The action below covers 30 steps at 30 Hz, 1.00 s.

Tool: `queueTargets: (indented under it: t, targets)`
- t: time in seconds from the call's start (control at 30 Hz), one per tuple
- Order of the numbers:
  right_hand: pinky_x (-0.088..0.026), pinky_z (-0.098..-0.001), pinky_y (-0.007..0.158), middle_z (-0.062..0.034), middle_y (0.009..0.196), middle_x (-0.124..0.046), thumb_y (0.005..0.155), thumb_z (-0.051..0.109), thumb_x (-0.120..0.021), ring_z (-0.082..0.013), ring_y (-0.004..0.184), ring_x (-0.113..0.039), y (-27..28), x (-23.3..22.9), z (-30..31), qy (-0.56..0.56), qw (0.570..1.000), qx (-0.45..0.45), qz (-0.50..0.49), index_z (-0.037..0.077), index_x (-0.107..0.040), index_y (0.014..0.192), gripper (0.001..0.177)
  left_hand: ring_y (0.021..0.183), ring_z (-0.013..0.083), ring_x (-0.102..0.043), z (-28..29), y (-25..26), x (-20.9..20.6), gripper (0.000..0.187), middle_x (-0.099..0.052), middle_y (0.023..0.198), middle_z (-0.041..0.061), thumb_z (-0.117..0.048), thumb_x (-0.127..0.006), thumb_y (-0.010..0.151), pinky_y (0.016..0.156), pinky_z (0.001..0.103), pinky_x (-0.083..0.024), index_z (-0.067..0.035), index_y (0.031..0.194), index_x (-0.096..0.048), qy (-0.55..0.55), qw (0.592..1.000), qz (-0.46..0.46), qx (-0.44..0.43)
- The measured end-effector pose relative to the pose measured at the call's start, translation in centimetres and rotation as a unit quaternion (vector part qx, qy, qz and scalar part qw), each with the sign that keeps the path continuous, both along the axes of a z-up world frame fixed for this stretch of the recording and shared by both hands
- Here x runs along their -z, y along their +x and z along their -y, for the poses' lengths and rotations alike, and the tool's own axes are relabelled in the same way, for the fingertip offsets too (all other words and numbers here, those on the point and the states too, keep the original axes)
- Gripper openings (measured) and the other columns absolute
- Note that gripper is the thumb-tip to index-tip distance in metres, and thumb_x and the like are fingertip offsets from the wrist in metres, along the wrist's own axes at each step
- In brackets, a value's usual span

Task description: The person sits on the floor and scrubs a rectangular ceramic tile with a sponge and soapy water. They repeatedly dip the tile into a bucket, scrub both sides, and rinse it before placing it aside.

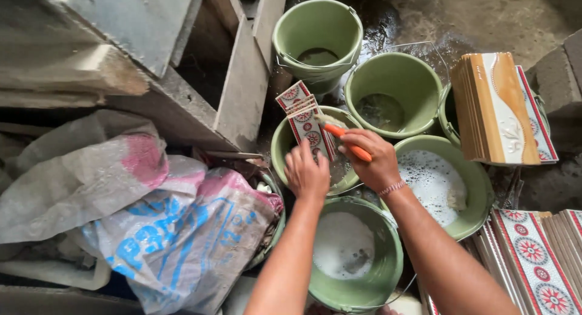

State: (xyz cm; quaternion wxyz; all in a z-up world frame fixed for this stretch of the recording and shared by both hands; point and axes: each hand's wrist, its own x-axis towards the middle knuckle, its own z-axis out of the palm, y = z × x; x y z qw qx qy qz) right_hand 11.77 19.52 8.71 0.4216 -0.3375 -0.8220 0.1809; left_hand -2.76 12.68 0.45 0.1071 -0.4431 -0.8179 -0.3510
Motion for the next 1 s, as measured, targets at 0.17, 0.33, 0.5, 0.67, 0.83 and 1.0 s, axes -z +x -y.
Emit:
queueTargets:
  t: [0.17, 0.33, 0.5, 0.67, 0.83, 1.0]
  targets:
    - [-0.058, -0.0358, 0.087, 0.0009, 0.107, -0.078, 0.086, 0.017, -0.082, -0.0228, 0.1, -0.075, 2.8, 0.4, 2.5, -0.056, 0.995, 0.031, -0.073, 0.024, -0.079, 0.101, 0.017, 0.118, 0.0407, -0.056, -7.6, -2.9, 1.0, 0.079, -0.048, 0.131, 0.016, -0.033, -0.076, 0.08, 0.089, 0.056, -0.052, -0.011, 0.149, -0.044, -0.082, 0.99, 0.113, -0.019]
    - [-0.057, -0.0344, 0.087, 0.0023, 0.107, -0.079, 0.085, 0.017, -0.084, -0.0205, 0.1, -0.076, 3.7, 1.8, 3.1, -0.081, 0.992, 0.043, -0.092, 0.024, -0.08, 0.102, 0.018, 0.12, 0.0344, -0.061, -7.4, -2.9, 1.7, 0.068, -0.049, 0.132, 0.011, -0.024, -0.077, 0.086, 0.091, 0.05, -0.055, -0.018, 0.147, -0.048, -0.094, 0.974, 0.201, -0.056]
    - [-0.057, -0.037, 0.087, -0.0017, 0.106, -0.079, 0.084, 0.015, -0.084, -0.0239, 0.099, -0.076, 3.5, 2.0, 3.1, -0.089, 0.988, 0.044, -0.12, 0.02, -0.08, 0.1, 0.018, 0.118, 0.0358, -0.06, -8.0, -4.0, 2.5, 0.047, -0.049, 0.124, 0.011, -0.017, -0.084, 0.073, 0.101, 0.045, -0.049, -0.014, 0.111, -0.057, -0.004, 0.975, 0.223, -0.014]
    - [-0.057, -0.0381, 0.087, -0.0022, 0.105, -0.079, 0.084, 0.014, -0.084, -0.0247, 0.098, -0.076, 3.5, 2.3, 3.8, -0.098, 0.985, 0.05, -0.134, 0.02, -0.081, 0.1, 0.018, 0.127, 0.0405, -0.053, -7.1, -3.5, 0.2, 0.069, -0.045, 0.13, 0.016, -0.022, -0.083, 0.076, 0.107, 0.05, -0.044, -0.017, 0.134, -0.045, -0.02, 0.962, 0.271, 0.005]
    - [-0.058, -0.0388, 0.085, -0.0022, 0.103, -0.08, 0.082, 0.014, -0.085, -0.0254, 0.096, -0.076, 3.7, 1.8, 3.9, -0.105, 0.985, 0.061, -0.124, 0.02, -0.081, 0.1, 0.019, 0.129, 0.041, -0.052, -8.2, -2.4, -0.9, 0.078, -0.04, 0.138, 0.017, -0.034, -0.078, 0.082, 0.099, 0.057, -0.05, -0.024, 0.15, -0.043, -0.139, 0.963, 0.23, -0.013]
    - [-0.057, -0.0389, 0.086, -0.0038, 0.104, -0.079, 0.084, 0.013, -0.084, -0.0263, 0.099, -0.076, 3.8, 2.3, 4.0, -0.106, 0.983, 0.06, -0.135, 0.019, -0.081, 0.1, 0.018, 0.133, 0.039, -0.034, -6.8, -2.1, -4.9, 0.046, -0.037, 0.131, 0.011, -0.039, -0.07, 0.083, 0.096, 0.056, -0.042, -0.021, 0.121, -0.05, -0.22, 0.972, 0.064, -0.048]
